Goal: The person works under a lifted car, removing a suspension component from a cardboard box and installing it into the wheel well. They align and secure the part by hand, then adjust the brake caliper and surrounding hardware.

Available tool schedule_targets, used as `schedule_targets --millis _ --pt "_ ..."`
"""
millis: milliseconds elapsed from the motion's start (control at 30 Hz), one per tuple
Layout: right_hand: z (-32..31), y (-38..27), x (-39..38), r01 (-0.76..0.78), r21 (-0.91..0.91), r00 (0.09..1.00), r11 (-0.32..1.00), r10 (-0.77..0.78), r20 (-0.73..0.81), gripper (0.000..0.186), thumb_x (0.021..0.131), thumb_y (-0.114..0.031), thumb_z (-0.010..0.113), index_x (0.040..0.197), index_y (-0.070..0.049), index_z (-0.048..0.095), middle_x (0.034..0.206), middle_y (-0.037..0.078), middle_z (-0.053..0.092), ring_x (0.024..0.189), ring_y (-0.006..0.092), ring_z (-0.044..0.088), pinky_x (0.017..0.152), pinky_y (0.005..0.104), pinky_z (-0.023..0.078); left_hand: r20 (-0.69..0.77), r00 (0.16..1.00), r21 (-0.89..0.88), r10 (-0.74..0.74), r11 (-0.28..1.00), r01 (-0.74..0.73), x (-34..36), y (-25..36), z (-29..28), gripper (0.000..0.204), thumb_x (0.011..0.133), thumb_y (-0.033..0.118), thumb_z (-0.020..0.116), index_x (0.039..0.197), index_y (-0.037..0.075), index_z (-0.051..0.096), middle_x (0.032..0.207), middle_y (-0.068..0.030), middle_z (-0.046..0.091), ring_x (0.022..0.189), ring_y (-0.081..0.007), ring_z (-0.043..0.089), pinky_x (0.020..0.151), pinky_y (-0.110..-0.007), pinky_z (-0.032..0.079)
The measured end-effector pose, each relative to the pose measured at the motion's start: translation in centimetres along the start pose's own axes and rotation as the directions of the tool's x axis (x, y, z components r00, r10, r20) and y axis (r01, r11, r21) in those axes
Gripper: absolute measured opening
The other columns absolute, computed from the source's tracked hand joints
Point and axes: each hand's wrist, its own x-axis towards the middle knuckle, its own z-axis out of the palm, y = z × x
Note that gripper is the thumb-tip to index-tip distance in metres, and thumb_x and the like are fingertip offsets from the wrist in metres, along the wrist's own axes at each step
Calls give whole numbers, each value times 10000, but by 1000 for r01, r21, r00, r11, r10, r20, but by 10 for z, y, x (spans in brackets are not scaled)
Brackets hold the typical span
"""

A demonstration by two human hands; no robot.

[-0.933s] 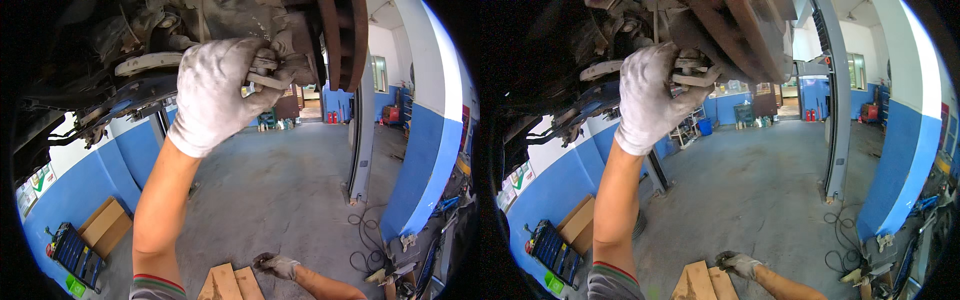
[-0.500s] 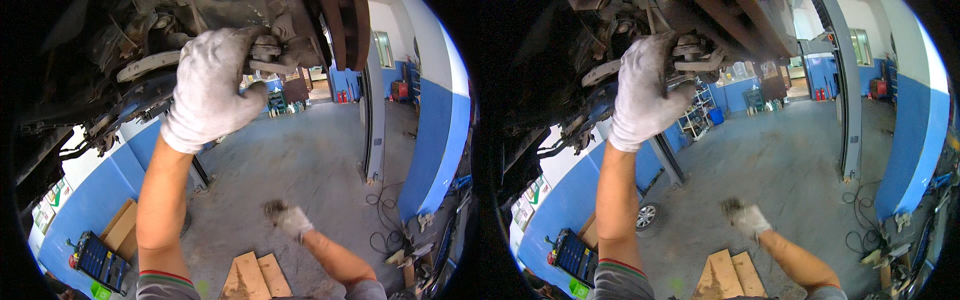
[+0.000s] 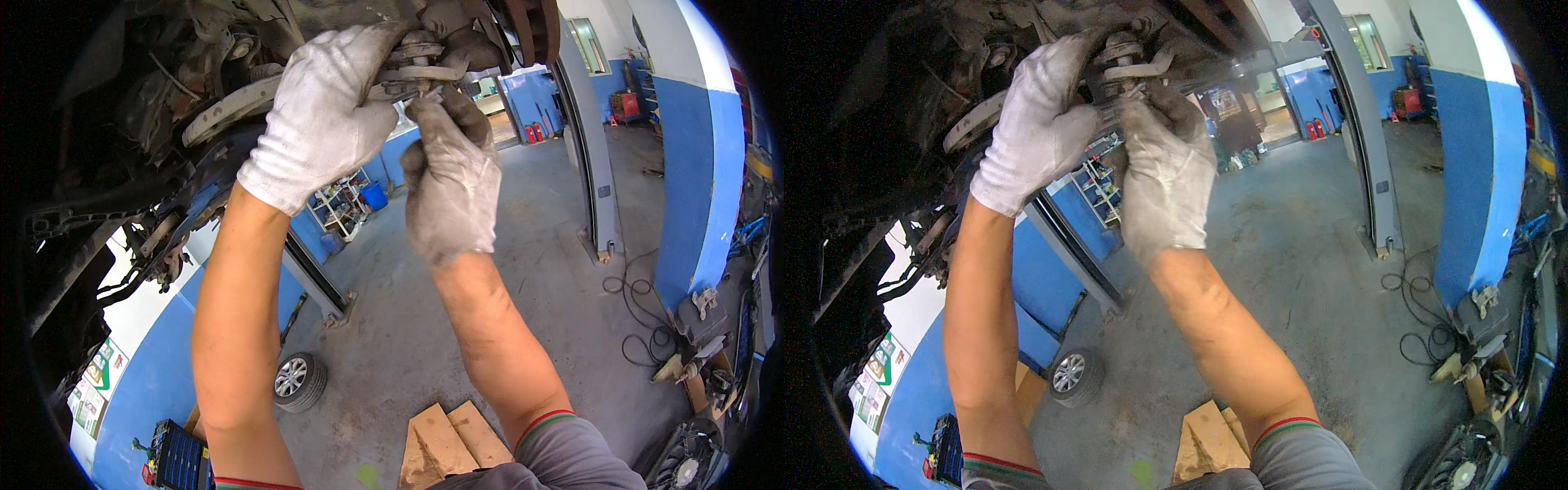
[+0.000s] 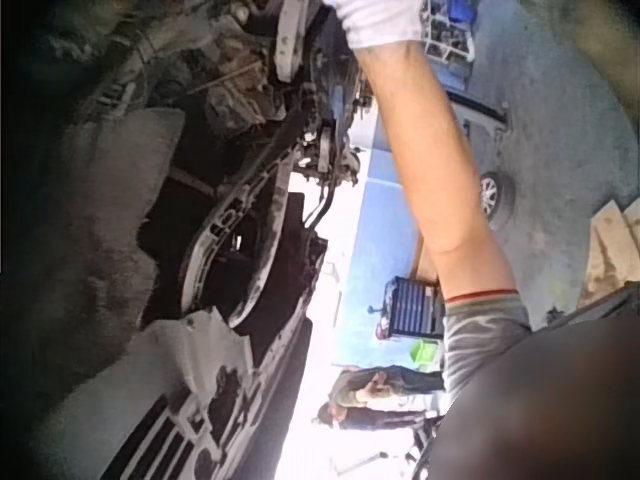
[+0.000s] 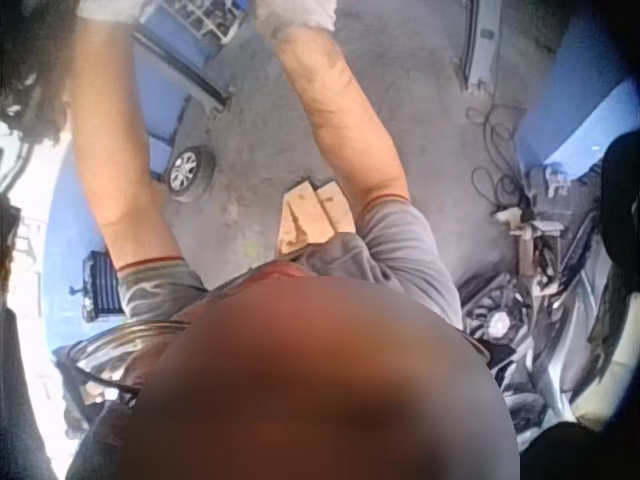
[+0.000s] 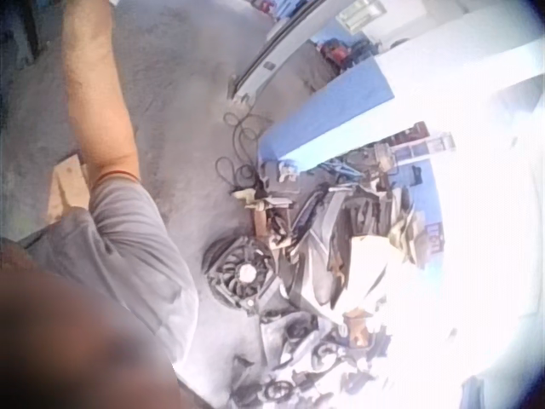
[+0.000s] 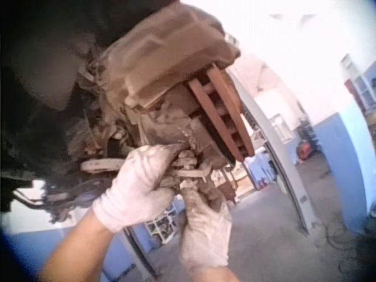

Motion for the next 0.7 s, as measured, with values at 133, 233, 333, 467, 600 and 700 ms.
schedule_targets --millis 133,233,333,467,600,700 --pt "12 15 11 262 -224 959 939 -279 -48 363 951 -223 769 1234 -87 586 869 -5 636 656 61 529 568 213 406 161 978 -19 -133 990 138 -6 -1 -2 657 748 89 616 1397 -1 560 1352 -234 607 1305 -408 519 1147 -455 380" --pt "15 23 11 247 -71 963 966 -253 -91 322 944 -160 769 1193 -90 578 861 -17 623 660 52 516 572 208 415 164 980 -24 -112 993 117 -6 -1 -4 656 751 91 603 1400 1 559 1365 -233 603 1315 -403 515 1156 -453 370" --pt "15 26 11 162 84 984 983 -154 -92 325 943 -150 767 1199 -87 578 888 -14 626 673 50 515 585 206 424 193 966 1 -171 985 174 -2 0 -2 651 758 93 593 1402 6 561 1375 -226 602 1329 -391 510 1167 -441 358" --pt "21 24 12 296 -126 943 947 -310 -116 311 952 -166 757 1201 -86 589 925 -14 627 692 48 514 601 202 430 -2 998 -49 -57 997 57 1 0 0 578 681 78 596 1254 27 650 1141 -219 694 1105 -426 616 995 -494 484" --pt "24 17 9 236 -160 959 958 -257 -119 233 1006 -249 691 1166 -94 618 912 -37 609 683 32 486 593 180 412 126 984 -79 -126 987 137 0 0 -3 613 707 69 589 1317 14 612 1246 -232 650 1200 -426 567 1069 -468 434" --pt "16 10 5 -65 162 998 985 64 15 247 1060 -330 591 1147 -104 640 881 -56 583 665 15 455 563 168 383 211 962 -108 -174 974 200 2 -1 -6 632 718 63 584 1347 6 597 1295 -233 634 1243 -416 552 1105 -442 414"
